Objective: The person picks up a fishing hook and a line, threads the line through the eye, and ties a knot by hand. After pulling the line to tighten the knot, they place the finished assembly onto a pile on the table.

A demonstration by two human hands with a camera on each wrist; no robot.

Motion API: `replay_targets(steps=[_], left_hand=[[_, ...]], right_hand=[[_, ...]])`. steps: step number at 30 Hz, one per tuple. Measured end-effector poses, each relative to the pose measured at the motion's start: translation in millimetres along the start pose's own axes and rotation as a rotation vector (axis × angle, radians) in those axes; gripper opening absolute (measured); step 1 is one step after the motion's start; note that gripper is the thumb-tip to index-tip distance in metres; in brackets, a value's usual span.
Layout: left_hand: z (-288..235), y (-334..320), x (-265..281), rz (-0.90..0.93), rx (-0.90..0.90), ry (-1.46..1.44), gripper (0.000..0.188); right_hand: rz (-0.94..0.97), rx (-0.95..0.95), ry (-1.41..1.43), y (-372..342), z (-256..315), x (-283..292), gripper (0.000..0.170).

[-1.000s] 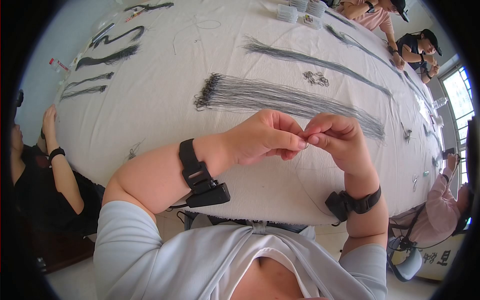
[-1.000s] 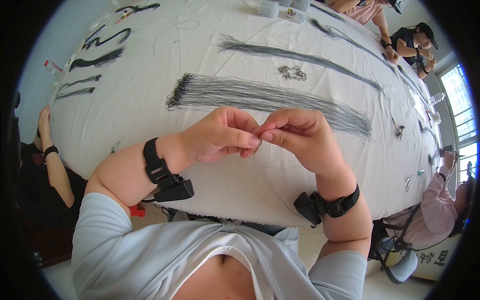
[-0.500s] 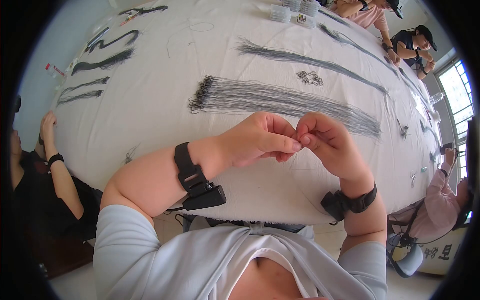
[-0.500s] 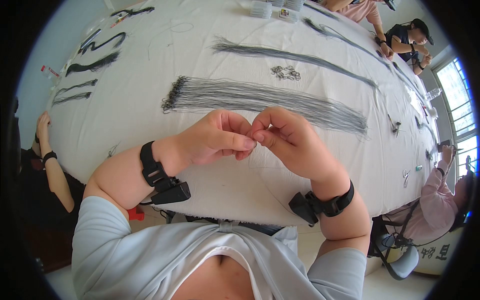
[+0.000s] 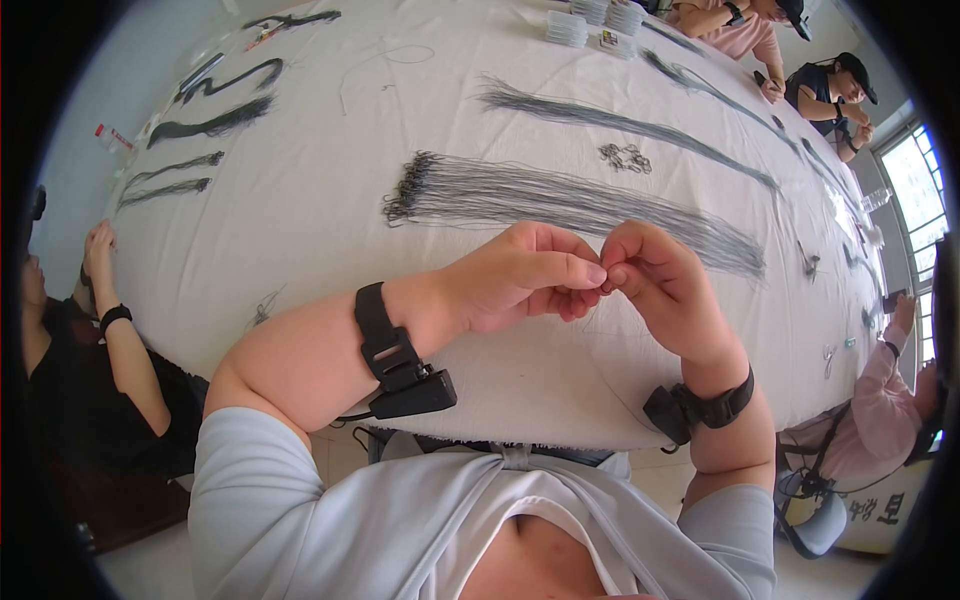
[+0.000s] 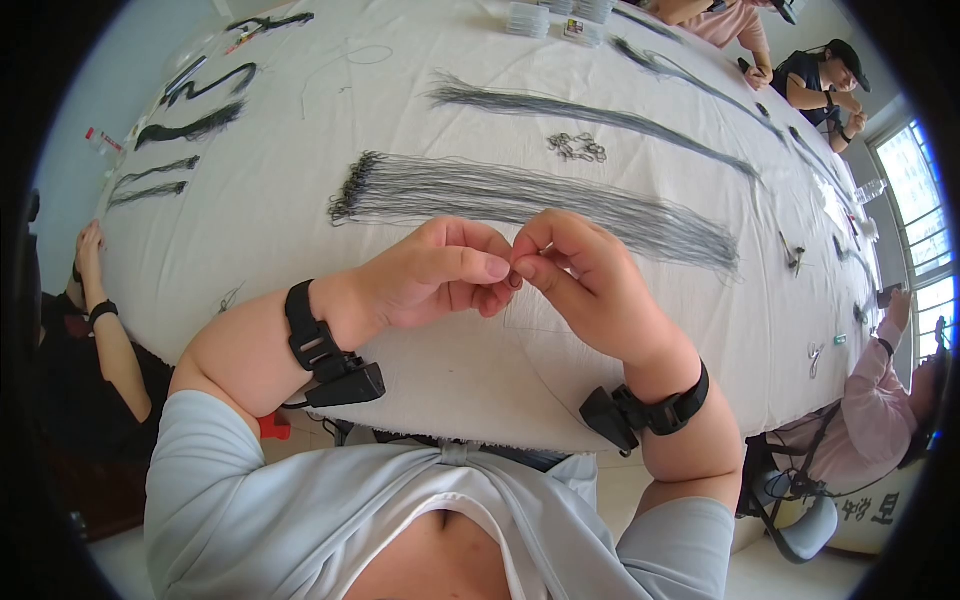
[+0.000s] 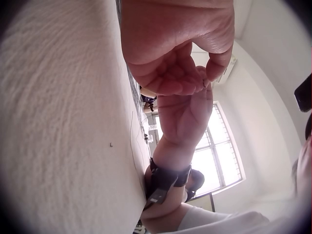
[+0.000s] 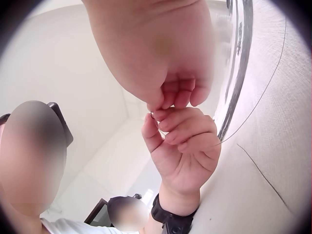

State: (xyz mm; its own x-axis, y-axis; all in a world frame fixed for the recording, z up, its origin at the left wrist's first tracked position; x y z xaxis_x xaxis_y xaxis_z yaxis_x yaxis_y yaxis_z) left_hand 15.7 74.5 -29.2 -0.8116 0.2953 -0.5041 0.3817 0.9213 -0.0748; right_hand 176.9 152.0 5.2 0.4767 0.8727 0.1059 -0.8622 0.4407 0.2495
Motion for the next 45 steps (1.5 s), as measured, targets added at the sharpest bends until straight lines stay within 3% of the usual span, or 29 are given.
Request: replay_targets(steps=[8,14,29,38,45], left_hand=[[-0.4,-0.3,-1.9,-0.012,-0.054,-0.033,0.008],[-1.6,-1.0,-2.7,-0.014,-0.062,-0.012,0.008],[-2.7,-1.2,-3.8,0.006,-0.054,0.028,0.008],[-2.2,-1.6,-4.3,0.006,-0.058,0.012,0.008],[0.0,-1.1,-3.3,0.005,-0.074,0.020,0.010]], right_hand=[[-0.090,-0.018,0.209,-1.3,-0.8,-1.9,0.004],[-0.112,-0.041,0.149,-1.1,0.6,-1.6,0.003],[-0.085,-0.042,0.066,-1.6,1.4,-0.9,0.001],[-0.048,-0.146,0.396,0.1,-1.4,4.9,0.015],[0.026,-0.099,0.359,-0.6,3.8,3.9,0.016]])
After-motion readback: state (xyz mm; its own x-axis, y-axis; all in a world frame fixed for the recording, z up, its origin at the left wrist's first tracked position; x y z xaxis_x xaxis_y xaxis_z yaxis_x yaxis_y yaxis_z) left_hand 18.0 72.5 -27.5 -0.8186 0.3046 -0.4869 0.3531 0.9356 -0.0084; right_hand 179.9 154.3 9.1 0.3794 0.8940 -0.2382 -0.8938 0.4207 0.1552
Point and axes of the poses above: each hand's wrist, its own y-axis towards the middle knuckle, its own x-axis out of the back of the hand, z = x × y, the point moved 2 cm from there along y, towards the middle knuckle, and after that the axes turned 11 degrees about y, right-handed, at the moved point
